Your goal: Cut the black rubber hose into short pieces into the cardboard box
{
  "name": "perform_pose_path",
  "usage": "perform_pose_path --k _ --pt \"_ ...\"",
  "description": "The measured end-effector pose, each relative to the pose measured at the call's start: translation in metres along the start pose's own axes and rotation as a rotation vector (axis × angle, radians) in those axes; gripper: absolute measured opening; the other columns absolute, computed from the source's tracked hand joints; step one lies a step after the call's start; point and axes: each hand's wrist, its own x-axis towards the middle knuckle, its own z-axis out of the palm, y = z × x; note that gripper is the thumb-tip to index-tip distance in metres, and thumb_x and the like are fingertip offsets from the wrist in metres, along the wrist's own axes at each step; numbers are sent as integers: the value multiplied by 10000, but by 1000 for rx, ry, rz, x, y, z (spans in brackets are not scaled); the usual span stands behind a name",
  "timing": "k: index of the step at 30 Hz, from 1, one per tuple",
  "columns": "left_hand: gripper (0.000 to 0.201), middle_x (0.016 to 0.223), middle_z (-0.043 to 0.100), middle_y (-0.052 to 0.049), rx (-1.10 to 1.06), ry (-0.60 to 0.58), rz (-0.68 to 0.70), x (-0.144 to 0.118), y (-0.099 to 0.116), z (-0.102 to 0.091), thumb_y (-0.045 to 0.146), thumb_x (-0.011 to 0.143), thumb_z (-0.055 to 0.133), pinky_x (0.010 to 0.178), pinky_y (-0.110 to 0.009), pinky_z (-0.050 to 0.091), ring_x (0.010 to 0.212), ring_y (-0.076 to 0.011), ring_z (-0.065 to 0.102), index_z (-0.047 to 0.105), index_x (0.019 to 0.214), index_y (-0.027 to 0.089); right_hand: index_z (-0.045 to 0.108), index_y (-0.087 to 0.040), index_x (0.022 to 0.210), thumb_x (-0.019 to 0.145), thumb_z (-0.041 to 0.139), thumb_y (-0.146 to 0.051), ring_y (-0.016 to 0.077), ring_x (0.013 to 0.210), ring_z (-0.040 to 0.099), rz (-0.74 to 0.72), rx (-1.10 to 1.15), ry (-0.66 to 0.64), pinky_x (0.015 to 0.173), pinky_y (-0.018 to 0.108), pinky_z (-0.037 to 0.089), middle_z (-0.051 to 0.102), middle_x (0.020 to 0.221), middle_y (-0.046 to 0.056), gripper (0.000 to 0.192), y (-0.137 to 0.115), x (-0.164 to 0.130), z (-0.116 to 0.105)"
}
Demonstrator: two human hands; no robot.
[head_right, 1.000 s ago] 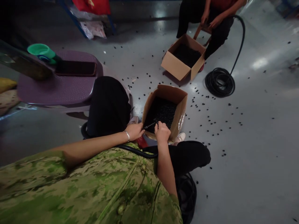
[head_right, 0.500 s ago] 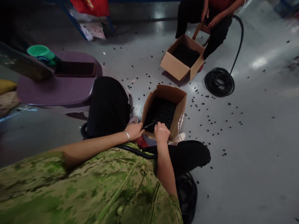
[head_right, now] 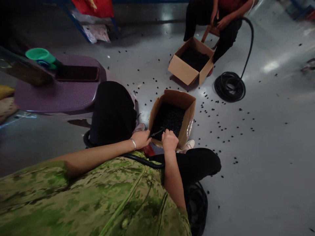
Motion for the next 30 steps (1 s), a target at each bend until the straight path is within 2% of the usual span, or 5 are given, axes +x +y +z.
perform_pose_path --k 9,15,19,25,30 --pt "299 1062 675 -180 1 14 -2 1 1 2 334 898 425 828 -366 509 993 -279 663 557 1050 113 654 -188 967 937 500 -312 142 760 578 -60 -35 -25 603 248 308 633 869 63 200 -3 -5 -4" --pt "300 1060 676 -182 0 23 -4 1 1 1 341 895 419 804 -382 514 969 -294 667 556 1034 112 653 -199 1018 941 503 -314 143 797 593 -94 -19 -47 620 243 324 646 896 58 205 -4 -9 -7" --pt "275 1061 673 -153 -35 31 -16 3 -1 2 346 896 428 828 -366 501 978 -267 656 550 1030 138 650 -203 1082 943 506 -330 139 804 606 -109 2 -80 626 235 340 658 925 62 237 -2 -10 -4" --pt "263 1083 656 -131 -107 99 41 13 -8 17 325 898 457 885 -369 469 1022 -254 623 545 1078 154 643 -216 1150 955 482 -364 141 802 628 -53 38 -115 623 231 360 674 969 65 293 1 -8 7" --pt "278 1104 626 -124 -158 92 81 18 -8 30 320 931 427 887 -351 465 1033 -233 609 537 1135 166 644 -218 1165 944 507 -353 146 838 645 -21 82 -115 653 226 384 687 1002 67 293 3 -9 14"
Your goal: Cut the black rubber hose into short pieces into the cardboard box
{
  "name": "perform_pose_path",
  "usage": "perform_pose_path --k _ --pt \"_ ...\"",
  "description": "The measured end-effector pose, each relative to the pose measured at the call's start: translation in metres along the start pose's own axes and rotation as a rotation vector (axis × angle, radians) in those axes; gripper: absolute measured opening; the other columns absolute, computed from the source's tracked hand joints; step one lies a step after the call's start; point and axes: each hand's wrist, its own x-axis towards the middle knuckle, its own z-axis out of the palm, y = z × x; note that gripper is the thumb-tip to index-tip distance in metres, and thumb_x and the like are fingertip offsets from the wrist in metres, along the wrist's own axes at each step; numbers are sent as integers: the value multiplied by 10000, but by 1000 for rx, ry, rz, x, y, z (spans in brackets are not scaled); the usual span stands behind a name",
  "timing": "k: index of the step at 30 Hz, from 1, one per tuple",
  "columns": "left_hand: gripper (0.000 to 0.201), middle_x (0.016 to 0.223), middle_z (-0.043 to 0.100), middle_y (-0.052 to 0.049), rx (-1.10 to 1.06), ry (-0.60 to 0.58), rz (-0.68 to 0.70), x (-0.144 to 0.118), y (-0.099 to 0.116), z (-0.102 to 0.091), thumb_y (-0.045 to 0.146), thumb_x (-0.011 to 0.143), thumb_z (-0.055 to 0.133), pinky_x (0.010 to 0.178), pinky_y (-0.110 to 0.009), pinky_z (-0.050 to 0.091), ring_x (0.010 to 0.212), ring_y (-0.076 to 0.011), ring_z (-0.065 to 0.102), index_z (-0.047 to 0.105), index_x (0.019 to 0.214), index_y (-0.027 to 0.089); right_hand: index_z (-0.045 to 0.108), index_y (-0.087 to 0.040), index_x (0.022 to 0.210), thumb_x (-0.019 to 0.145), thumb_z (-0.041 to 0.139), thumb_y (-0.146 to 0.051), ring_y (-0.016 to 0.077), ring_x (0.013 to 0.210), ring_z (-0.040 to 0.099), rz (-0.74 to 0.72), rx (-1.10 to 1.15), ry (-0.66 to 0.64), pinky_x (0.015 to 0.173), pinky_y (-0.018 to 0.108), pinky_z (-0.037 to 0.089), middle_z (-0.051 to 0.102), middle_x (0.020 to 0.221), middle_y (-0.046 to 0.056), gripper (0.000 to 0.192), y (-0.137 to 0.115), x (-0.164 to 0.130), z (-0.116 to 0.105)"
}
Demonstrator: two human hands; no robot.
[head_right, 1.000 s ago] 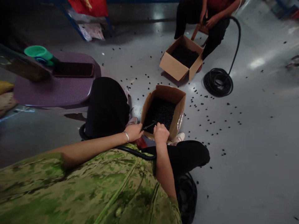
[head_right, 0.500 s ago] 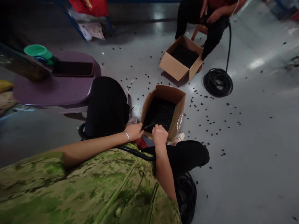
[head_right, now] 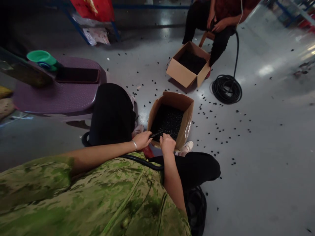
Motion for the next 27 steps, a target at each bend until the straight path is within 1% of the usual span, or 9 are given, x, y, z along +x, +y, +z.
perform_pose_path --k 4,6,10,13,17,19,22,24,27 --pt "279 1119 595 -124 -25 -2 20 2 -2 5 308 938 422 901 -344 460 1046 -229 598 551 1143 169 652 -221 1153 941 513 -343 148 837 655 12 49 17 672 221 398 700 1003 60 281 1 -1 2" --pt "307 1145 579 -129 -33 13 5 3 -3 7 297 938 424 900 -344 460 1065 -233 593 524 1199 170 653 -215 1144 941 513 -334 148 841 658 -6 64 29 680 219 405 704 991 60 274 1 0 2" --pt "479 1215 546 -156 -17 58 -20 2 -3 10 289 941 415 881 -342 465 1098 -248 588 346 1395 153 668 -188 1084 940 505 -307 151 814 667 -25 64 26 663 216 412 709 947 71 248 -3 -1 -1" --pt "537 1228 543 -176 -5 66 -34 4 -2 10 277 935 417 882 -344 462 1101 -262 593 283 1433 127 678 -175 1031 932 504 -299 157 778 673 -21 87 14 650 217 422 713 908 81 235 -12 -10 -4" --pt "507 1257 528 -192 -23 82 -106 11 -3 9 245 943 362 862 -356 475 1047 -260 623 282 1429 122 695 -208 953 877 567 -301 171 771 681 -144 218 -31 669 218 444 724 859 58 175 -22 -26 -4" --pt "466 1247 535 -173 -18 59 -66 13 -5 10 254 930 393 859 -355 480 1031 -254 628 355 1382 151 696 -211 978 870 563 -288 173 812 686 -78 329 19 704 218 459 733 899 59 188 -18 -24 -2" --pt "348 1201 559 -141 -31 65 -47 14 -9 12 270 899 455 876 -346 476 1048 -243 617 484 1232 175 693 -211 1035 877 521 -324 174 829 687 103 560 122 738 236 491 739 932 54 259 0 -7 7" --pt "283 1161 578 -120 -45 83 -56 15 -11 13 270 877 482 879 -337 473 1035 -232 619 525 1142 181 691 -193 1038 873 488 -365 167 748 679 180 702 148 660 237 511 735 862 50 313 13 7 15" --pt "247 1104 599 -95 -44 76 -35 14 -15 10 282 837 530 879 -324 468 1010 -222 620 558 1064 187 686 -162 1048 842 492 -365 141 602 643 255 840 100 531 220 499 724 827 45 348 24 20 26"
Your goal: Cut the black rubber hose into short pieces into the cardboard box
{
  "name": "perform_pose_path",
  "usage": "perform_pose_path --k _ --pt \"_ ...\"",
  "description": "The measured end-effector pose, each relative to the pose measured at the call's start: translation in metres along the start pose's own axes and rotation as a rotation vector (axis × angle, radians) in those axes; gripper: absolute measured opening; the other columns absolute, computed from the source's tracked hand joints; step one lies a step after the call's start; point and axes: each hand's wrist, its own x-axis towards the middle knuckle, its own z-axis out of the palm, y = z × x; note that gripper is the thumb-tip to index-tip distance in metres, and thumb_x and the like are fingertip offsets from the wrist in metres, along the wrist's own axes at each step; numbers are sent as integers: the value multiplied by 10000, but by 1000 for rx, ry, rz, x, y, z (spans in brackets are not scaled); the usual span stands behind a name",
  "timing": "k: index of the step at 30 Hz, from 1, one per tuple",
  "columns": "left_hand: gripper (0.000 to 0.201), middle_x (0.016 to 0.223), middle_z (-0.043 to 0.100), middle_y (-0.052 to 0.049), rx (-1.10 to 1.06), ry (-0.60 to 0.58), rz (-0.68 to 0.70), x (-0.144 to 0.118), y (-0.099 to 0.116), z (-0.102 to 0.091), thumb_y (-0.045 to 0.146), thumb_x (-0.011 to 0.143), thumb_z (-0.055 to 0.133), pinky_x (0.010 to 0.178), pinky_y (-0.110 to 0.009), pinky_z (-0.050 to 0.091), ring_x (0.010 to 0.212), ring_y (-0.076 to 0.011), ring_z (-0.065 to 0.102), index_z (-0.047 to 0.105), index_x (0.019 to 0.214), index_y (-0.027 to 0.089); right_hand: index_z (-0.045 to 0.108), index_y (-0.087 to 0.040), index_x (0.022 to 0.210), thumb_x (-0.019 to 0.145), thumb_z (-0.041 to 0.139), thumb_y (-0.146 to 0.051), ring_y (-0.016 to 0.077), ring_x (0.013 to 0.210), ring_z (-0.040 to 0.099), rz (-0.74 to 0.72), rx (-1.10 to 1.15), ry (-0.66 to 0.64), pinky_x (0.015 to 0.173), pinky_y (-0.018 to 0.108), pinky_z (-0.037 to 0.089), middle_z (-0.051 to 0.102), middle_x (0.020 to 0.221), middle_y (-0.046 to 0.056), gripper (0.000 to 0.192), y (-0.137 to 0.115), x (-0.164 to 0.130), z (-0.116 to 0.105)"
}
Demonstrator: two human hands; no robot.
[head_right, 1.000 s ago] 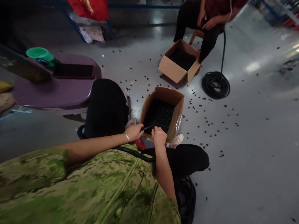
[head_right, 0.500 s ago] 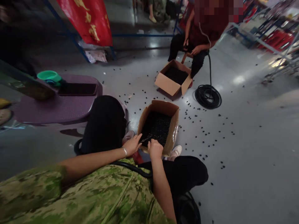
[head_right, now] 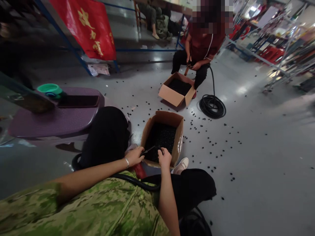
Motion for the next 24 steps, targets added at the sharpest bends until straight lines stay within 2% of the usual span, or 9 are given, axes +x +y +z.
perform_pose_path --k 3,7,11,15,19,24 --pt "245 1077 608 -83 8 -11 29 -2 -3 -3 281 815 556 899 -315 454 1025 -218 609 583 1041 193 706 -192 1011 815 544 -313 115 558 629 -3 -41 -50 563 207 505 720 819 16 281 6 2 -1" --pt "234 1061 622 -81 20 -18 30 -2 -4 -5 247 815 547 906 -303 447 1028 -213 605 603 1035 194 716 -262 1021 832 592 -311 107 577 640 -40 -217 -33 613 197 496 710 775 -21 232 9 -3 -7" --pt "230 1063 637 -81 24 -31 15 -1 -1 -6 249 833 524 903 -306 451 1018 -213 607 609 1039 193 715 -267 1024 851 591 -344 100 552 627 -18 -278 -43 598 189 483 691 729 -30 226 9 -6 -5" --pt "278 1114 614 -80 -1 -9 -21 -5 4 -10 271 839 514 894 -301 461 1003 -203 605 588 1097 198 696 -234 1046 854 551 -335 100 563 623 -4 -205 -45 594 192 484 694 767 -20 261 8 -6 1" --pt "326 1145 590 -114 19 35 -96 -7 7 -13 292 812 541 892 -322 471 1033 -232 595 571 1111 163 680 -172 1035 821 536 -340 103 519 599 131 -13 -57 518 198 472 706 833 22 308 9 0 3" --pt "291 1094 631 -100 2 -75 -100 -9 5 -14 253 813 539 902 -313 469 1035 -225 597 571 1085 156 676 -149 1009 777 571 -383 104 475 586 207 106 -66 476 199 459 701 798 30 345 8 4 4"
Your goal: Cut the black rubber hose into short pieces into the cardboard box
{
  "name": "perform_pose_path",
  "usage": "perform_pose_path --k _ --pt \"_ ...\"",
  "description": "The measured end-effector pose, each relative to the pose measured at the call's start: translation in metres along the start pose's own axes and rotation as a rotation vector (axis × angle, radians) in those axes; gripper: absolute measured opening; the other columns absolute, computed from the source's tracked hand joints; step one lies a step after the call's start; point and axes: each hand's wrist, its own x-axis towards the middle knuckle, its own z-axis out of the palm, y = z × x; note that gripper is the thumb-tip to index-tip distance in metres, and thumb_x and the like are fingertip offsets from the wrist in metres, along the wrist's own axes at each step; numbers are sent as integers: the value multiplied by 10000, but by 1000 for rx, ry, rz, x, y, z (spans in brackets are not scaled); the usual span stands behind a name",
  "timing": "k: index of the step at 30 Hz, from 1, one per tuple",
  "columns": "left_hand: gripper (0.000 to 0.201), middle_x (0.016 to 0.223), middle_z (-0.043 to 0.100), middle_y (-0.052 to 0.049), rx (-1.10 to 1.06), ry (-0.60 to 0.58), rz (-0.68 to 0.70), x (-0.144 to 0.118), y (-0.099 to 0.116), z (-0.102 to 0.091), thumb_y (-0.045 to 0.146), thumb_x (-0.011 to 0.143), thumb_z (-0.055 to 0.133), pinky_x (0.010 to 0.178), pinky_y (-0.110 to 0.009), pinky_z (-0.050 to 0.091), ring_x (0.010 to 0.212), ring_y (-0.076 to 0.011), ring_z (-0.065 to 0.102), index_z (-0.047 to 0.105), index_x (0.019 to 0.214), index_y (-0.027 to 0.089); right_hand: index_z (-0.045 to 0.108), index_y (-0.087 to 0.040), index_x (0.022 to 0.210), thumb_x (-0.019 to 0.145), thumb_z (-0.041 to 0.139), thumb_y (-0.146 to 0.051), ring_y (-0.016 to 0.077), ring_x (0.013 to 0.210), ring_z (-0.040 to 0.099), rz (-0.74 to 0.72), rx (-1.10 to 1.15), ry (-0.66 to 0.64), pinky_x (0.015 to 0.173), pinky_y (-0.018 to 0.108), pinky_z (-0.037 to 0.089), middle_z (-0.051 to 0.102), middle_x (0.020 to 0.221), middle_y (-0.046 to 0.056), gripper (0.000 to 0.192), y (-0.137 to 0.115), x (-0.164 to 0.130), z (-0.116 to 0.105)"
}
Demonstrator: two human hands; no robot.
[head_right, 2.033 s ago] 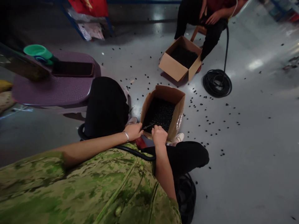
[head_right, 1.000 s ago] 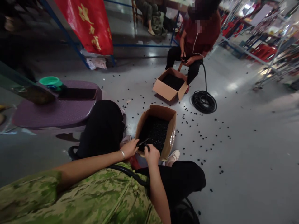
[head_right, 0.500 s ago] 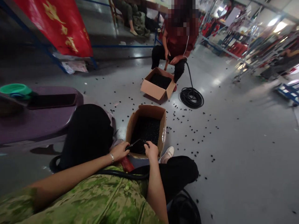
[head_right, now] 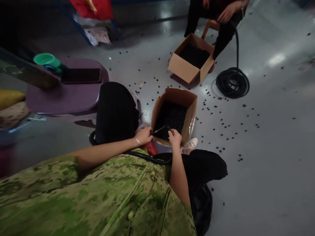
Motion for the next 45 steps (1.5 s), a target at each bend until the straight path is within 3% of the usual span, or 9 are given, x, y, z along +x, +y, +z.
perform_pose_path --k 9,15,21,33,45 --pt "228 1072 635 -123 73 -12 26 -10 3 -11 252 871 472 869 -334 476 1000 -240 615 595 1029 143 672 -140 1044 792 565 -386 110 529 612 -11 0 -22 472 199 467 711 889 60 368 -8 -6 0" --pt "232 1052 638 -139 91 -38 2 -11 5 -8 220 876 472 840 -318 482 989 -238 623 584 1044 107 660 -132 1054 816 538 -410 97 507 600 -68 15 -30 480 184 473 709 821 47 386 -8 -8 3" --pt "200 1076 596 -128 60 38 4 -11 1 -8 186 831 529 891 -328 467 1034 -248 591 609 1010 141 661 -142 1008 826 536 -385 88 489 596 -104 20 -26 488 181 478 700 795 32 328 -12 -9 5" --pt "249 1059 633 -167 172 -40 -18 -16 10 -17 85 840 484 847 -310 481 1016 -251 628 564 1076 86 656 -135 1030 831 539 -388 84 486 589 -118 80 -6 482 180 481 693 792 30 343 -17 -9 7" --pt "303 1152 589 -190 214 -85 -12 -20 20 -20 72 831 471 872 -330 499 1002 -240 635 531 1128 82 660 -156 1012 865 490 -410 123 530 610 -290 9 20 546 221 494 697 776 39 339 -21 -16 6"
